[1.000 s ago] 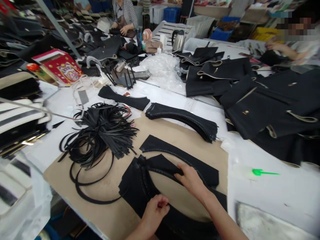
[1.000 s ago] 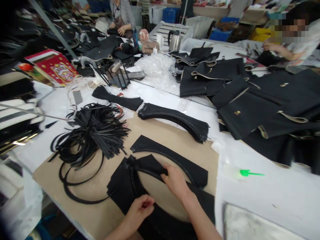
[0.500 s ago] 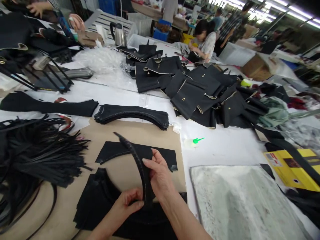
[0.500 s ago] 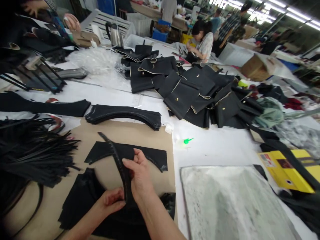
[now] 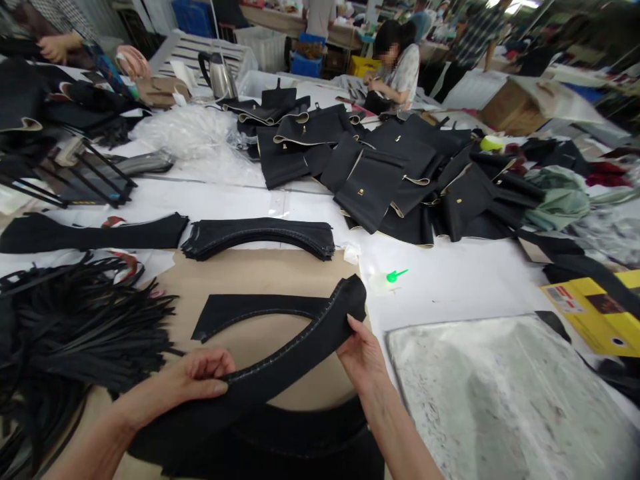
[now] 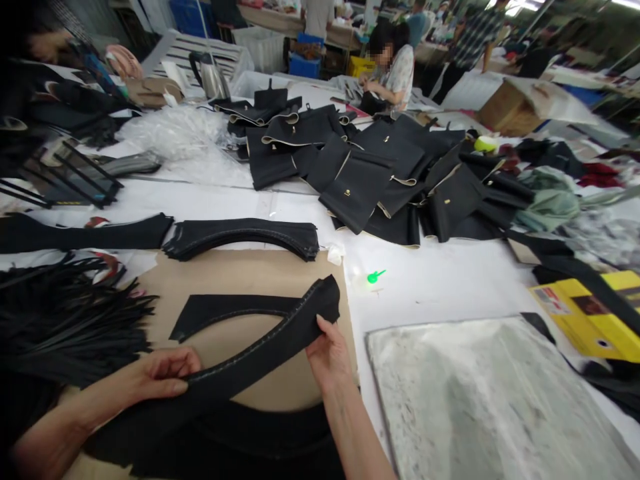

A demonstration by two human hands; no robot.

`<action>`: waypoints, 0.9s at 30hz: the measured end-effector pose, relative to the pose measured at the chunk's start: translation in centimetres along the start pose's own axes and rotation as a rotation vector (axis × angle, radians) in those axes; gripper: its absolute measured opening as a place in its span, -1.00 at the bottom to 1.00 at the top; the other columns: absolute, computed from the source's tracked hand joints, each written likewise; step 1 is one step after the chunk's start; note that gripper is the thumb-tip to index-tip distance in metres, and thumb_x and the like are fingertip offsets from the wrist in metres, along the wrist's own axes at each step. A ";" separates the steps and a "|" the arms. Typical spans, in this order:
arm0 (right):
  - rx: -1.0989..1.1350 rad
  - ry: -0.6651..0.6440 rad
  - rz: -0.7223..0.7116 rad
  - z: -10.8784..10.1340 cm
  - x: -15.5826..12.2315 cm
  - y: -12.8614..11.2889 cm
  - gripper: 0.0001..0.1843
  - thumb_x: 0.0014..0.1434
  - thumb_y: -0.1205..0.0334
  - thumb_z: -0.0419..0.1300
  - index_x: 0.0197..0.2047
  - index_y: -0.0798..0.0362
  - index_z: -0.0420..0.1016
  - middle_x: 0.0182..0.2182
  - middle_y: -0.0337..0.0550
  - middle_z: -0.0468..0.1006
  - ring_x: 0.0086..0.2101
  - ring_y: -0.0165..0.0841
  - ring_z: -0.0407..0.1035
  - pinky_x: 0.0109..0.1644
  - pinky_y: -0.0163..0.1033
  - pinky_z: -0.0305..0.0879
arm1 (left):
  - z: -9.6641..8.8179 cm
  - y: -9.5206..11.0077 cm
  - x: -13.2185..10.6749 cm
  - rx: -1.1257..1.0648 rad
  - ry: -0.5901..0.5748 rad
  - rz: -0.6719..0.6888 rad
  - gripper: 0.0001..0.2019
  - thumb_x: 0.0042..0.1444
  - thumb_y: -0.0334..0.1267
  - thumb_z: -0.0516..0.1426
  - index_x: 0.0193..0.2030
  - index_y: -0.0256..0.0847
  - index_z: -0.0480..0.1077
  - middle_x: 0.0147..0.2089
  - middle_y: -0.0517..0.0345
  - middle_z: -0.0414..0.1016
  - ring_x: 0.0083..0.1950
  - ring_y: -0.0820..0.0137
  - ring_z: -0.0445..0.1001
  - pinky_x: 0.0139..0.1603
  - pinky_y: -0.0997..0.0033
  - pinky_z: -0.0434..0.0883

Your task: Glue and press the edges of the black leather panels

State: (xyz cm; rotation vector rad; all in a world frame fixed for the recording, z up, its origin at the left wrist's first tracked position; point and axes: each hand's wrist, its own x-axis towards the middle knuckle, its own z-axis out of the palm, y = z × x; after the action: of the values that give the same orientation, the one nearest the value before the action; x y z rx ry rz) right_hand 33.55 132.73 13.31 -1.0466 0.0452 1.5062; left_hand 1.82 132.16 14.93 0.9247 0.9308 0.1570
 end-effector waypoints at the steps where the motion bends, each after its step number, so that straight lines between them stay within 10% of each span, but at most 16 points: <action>1: 0.003 0.012 -0.008 -0.4 0.7 -0.1 -0.63 -0.10 0.34 0.36 -0.16 -0.04 0.52 -0.25 -0.29 0.63 -0.15 -0.34 0.47 -0.07 -0.23 0.45 | -1.0 0.3 0.3 0.025 0.005 -0.001 -0.65 -0.01 -0.01 0.24 -0.24 -0.25 0.33 -0.36 0.22 0.40 -0.37 0.49 0.27 -0.34 0.52 0.20; 8: -0.103 0.140 -0.073 -4.7 4.0 1.7 -0.63 -0.23 0.40 0.40 -0.28 0.00 0.51 -0.37 -0.33 0.61 -0.31 -0.41 0.47 -0.26 -0.36 0.44 | -6.8 0.5 5.2 0.406 0.064 -0.062 -0.60 -0.19 -0.03 0.26 -0.27 -0.23 0.34 -0.43 0.30 0.32 -0.38 0.45 0.27 -0.34 0.51 0.18; 17: -0.353 0.117 -0.056 -7.2 5.5 1.8 -0.54 -0.20 0.30 0.39 -0.15 -0.01 0.48 -0.35 -0.30 0.58 -0.40 -0.42 0.42 -0.40 -0.38 0.33 | -11.1 -4.5 6.6 0.642 0.138 -0.205 -0.78 -0.29 -0.24 0.16 -0.41 -0.21 0.36 -0.52 0.34 0.27 -0.44 0.44 0.20 -0.40 0.50 0.11; 27: -0.575 -0.051 -0.223 -1.9 4.6 2.2 -0.61 -0.03 0.18 0.34 -0.09 -0.02 0.45 -0.34 -0.28 0.54 -0.35 -0.39 0.36 -0.25 -0.30 0.30 | -6.1 0.7 2.9 0.351 -0.009 -0.181 -0.68 -0.16 0.01 0.23 -0.37 -0.20 0.46 -0.42 0.24 0.38 -0.34 0.38 0.30 -0.32 0.47 0.22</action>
State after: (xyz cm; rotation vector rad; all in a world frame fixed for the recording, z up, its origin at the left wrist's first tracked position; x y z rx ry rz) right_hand 33.47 134.60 8.24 -1.4113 -0.5522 1.3677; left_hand -0.73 137.75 12.08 1.1548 1.0477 -0.1708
